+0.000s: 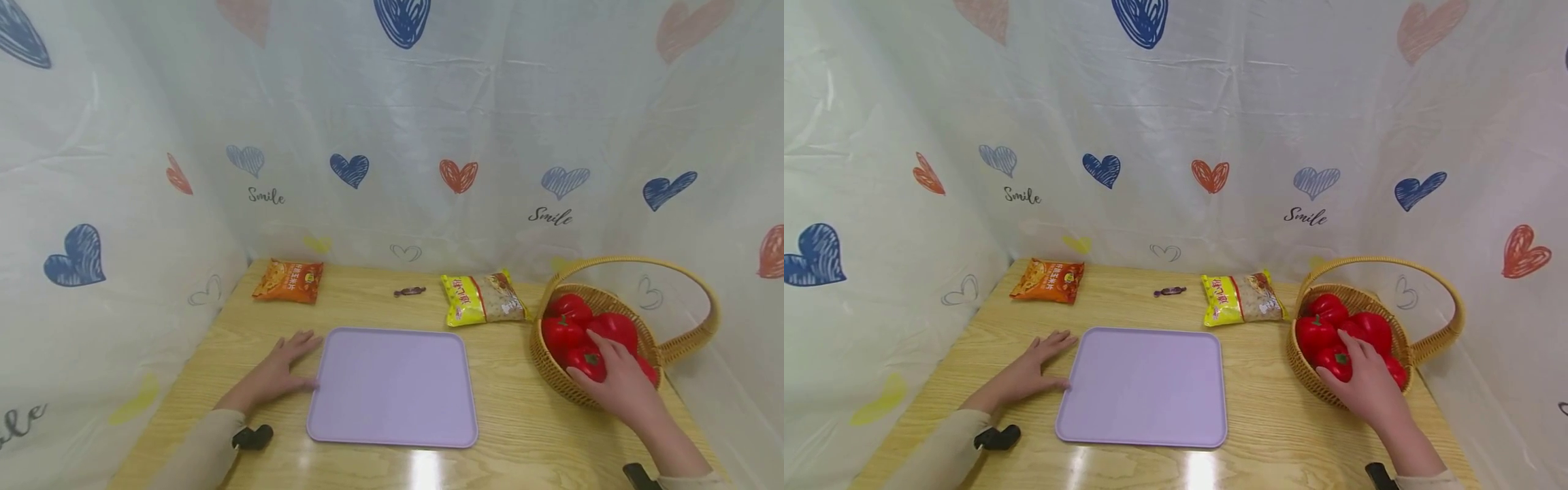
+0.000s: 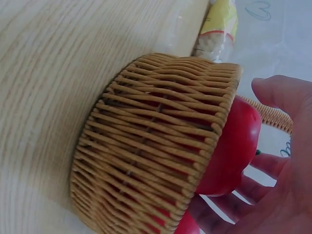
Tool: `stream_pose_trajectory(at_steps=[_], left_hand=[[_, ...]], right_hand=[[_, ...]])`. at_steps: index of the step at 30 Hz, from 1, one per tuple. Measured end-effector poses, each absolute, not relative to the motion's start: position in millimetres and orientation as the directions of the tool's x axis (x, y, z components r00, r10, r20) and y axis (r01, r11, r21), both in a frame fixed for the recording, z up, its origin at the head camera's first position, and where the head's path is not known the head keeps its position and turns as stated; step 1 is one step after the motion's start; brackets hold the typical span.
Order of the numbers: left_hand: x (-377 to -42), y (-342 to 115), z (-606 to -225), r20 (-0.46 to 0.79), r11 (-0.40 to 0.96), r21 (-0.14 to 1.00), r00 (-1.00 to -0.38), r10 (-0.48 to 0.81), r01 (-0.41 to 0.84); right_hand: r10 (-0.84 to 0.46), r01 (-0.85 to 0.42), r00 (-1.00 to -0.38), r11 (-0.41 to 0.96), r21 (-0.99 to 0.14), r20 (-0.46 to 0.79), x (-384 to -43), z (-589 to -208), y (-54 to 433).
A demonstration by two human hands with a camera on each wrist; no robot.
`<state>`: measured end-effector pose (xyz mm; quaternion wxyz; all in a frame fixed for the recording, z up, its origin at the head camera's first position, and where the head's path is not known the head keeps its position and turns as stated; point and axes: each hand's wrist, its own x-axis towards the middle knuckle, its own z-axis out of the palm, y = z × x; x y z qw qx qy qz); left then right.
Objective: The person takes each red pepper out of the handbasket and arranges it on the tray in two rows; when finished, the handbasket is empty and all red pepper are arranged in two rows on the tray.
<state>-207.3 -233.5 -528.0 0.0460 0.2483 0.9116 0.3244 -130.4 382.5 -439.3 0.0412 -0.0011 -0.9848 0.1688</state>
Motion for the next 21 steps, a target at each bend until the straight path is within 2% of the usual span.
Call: stream_pose_trajectory(at_steps=[6,21], left_hand=[[-208.4,-232.3,-529.2,0.081,0.673,0.588,-0.860,0.504,0.450],[-209.1,-232.4,-532.5,0.072,0.679,0.569,-0.850,0.522,0.465]], right_hand=[[0.027,0.012,-0.999,0.941,-0.338,0.040,-126.7,-441.7,387.1],[0.045,0.032,-0.999,0.937,-0.349,0.031,-125.9,-444.8,391.1]])
